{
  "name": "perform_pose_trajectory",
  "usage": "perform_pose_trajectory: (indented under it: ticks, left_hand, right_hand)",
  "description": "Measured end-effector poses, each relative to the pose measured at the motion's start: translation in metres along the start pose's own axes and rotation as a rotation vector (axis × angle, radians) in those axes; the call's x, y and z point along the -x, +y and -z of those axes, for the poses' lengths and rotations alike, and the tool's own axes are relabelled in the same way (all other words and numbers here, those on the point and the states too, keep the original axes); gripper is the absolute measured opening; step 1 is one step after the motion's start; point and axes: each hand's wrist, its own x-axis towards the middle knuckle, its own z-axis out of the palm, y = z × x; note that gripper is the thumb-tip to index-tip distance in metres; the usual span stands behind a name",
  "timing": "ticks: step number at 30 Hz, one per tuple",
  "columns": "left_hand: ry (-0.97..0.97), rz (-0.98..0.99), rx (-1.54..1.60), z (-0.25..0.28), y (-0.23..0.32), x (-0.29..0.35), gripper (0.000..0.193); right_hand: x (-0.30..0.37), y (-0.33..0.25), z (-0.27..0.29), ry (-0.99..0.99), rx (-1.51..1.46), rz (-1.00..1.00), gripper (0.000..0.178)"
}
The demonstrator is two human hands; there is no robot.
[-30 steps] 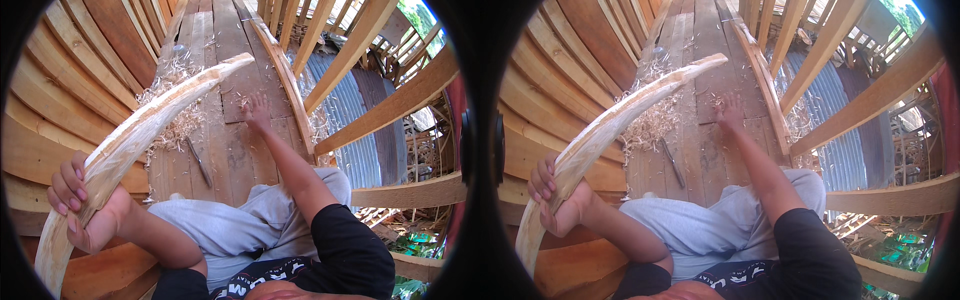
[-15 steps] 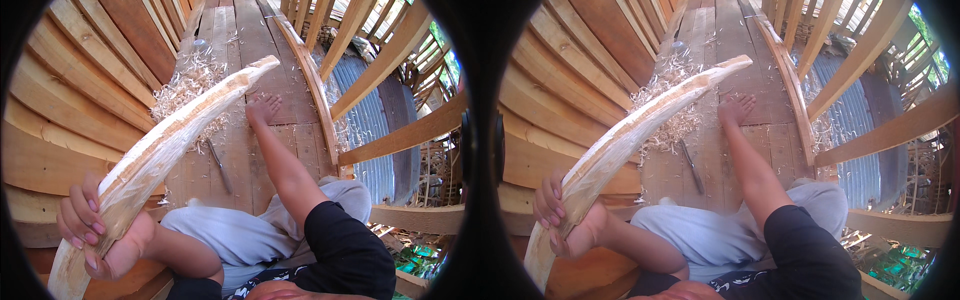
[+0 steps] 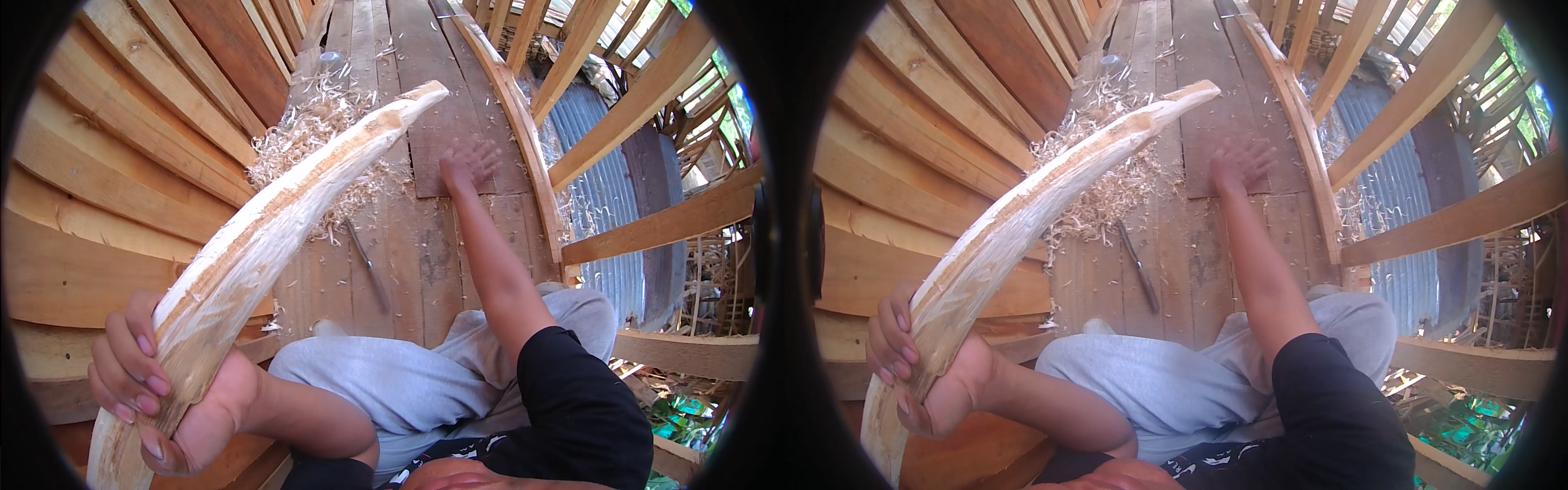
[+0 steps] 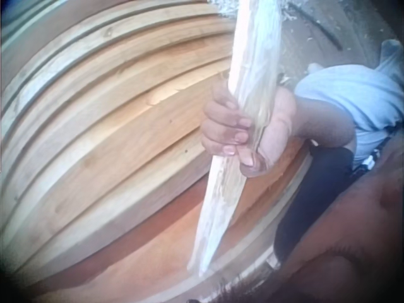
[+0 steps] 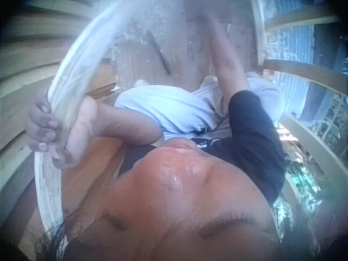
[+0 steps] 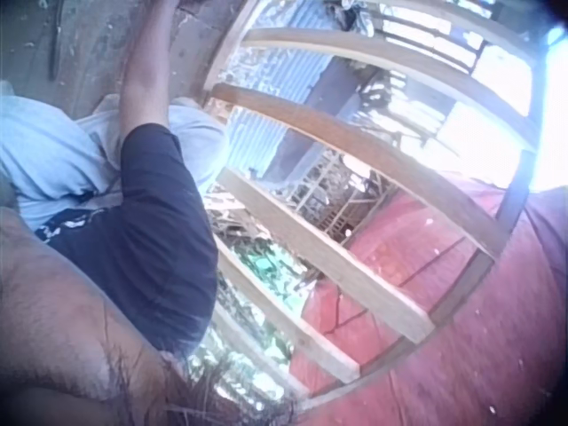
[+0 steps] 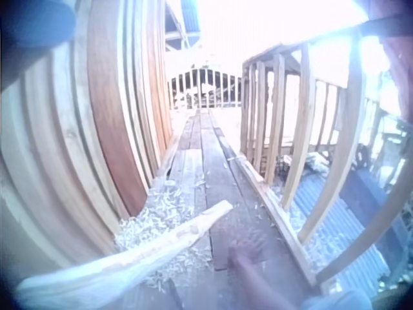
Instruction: The person sits on a wooden floor and uses a knife to shave and shape a long, curved piece of wood. They hold the wood with one hand and scrape the surface with the other, producing wood shavings that accumulate on the floor.
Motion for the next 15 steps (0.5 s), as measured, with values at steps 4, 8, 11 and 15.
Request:
perform_pose_trajectory:
  ticks: [4,8,11,15]
  left_hand:
    - [0.004,0.046,0.044,0.003,-0.008,0.001,0.030]
    - [-0.006,0.053,0.036,-0.002,-0.006,-0.001,0.029]
    - [-0.015,0.066,0.044,-0.003,-0.004,0.001,0.028]
    - [-0.004,0.064,0.063,0.005,-0.002,0.002,0.027]
  right_hand:
    - [0.011,0.013,-0.001,-0.122,0.261,-0.118,0.067]
    - [0.038,-0.029,-0.017,-0.453,-0.158,0.536,0.063]
    - [0.051,-0.044,-0.008,-0.359,-0.444,0.687,0.058]
    - [0.064,-0.009,0.034,0.063,-0.049,0.382,0.057]
